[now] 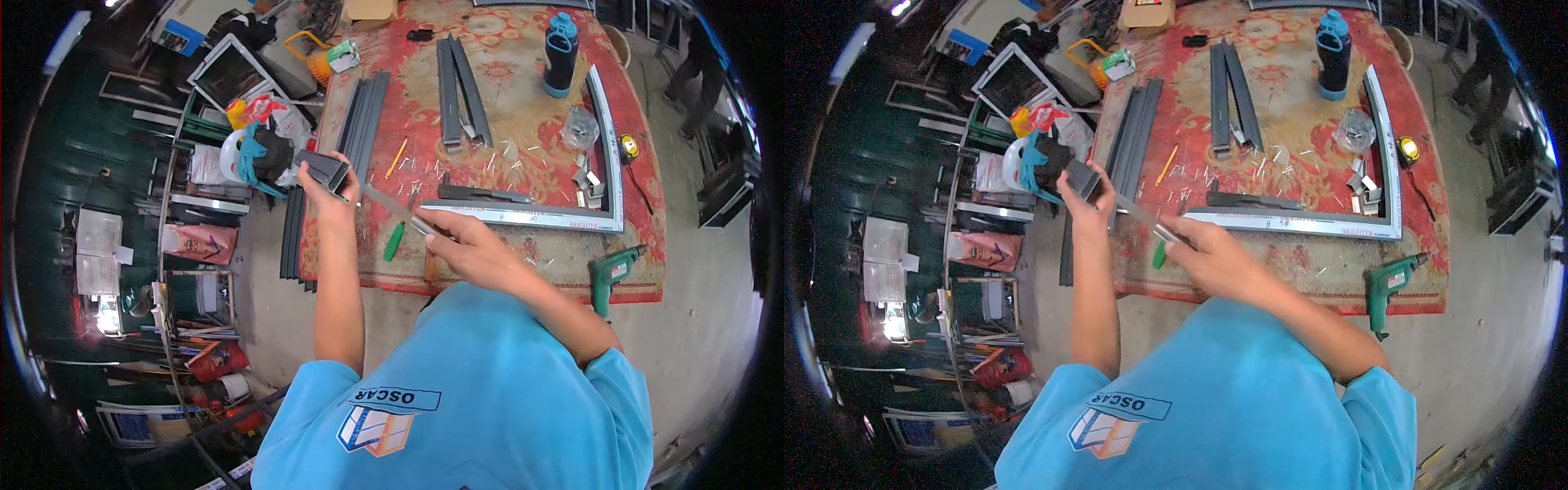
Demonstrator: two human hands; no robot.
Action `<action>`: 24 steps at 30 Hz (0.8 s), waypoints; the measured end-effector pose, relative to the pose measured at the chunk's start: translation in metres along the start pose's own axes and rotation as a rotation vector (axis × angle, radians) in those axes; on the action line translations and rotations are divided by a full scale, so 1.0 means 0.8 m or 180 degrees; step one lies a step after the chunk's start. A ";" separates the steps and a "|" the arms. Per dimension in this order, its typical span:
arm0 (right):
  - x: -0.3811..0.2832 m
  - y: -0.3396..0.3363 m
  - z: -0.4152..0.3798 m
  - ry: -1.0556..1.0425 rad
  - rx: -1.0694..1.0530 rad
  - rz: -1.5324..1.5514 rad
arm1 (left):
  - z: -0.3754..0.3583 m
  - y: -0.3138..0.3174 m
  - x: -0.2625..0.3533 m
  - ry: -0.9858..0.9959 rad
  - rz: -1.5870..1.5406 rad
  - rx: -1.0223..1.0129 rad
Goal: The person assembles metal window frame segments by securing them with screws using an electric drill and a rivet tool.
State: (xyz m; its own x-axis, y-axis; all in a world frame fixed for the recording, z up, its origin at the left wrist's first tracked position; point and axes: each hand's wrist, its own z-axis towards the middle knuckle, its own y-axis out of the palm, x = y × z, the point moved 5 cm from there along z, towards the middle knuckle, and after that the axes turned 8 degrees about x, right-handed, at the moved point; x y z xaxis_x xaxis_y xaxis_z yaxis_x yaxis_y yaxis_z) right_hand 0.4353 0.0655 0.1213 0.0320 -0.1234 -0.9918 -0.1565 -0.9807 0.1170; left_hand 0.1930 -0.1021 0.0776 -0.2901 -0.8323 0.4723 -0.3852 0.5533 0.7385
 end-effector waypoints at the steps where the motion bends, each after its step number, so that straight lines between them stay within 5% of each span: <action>1: -0.002 0.002 0.003 0.0001 0.0018 0.0015 | -0.002 0.001 -0.002 -0.0212 0.0000 0.0122; 7: 0.005 0.021 0.010 0.0256 -0.0229 0.0123 | -0.051 0.001 -0.043 0.0528 0.1128 -0.0279; 9: 0.010 0.022 0.002 -0.0428 0.0047 0.0044 | -0.055 0.009 -0.033 0.0776 0.1078 -0.0151; 19: 0.016 0.004 0.007 0.0217 -0.0102 0.0192 | -0.076 0.001 -0.039 0.0776 0.1177 -0.0287; 24: 0.043 0.011 0.025 -0.0184 0.0098 0.0482 | -0.069 -0.010 -0.039 0.0817 0.1164 -0.0295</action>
State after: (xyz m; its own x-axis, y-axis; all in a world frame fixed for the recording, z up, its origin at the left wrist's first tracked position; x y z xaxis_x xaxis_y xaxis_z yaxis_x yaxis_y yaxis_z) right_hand 0.4156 0.0558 0.0869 -0.0508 -0.2595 -0.9644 -0.1853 -0.9464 0.2645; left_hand 0.2538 -0.0827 0.0834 -0.1615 -0.5703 0.8054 -0.2143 0.8169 0.5355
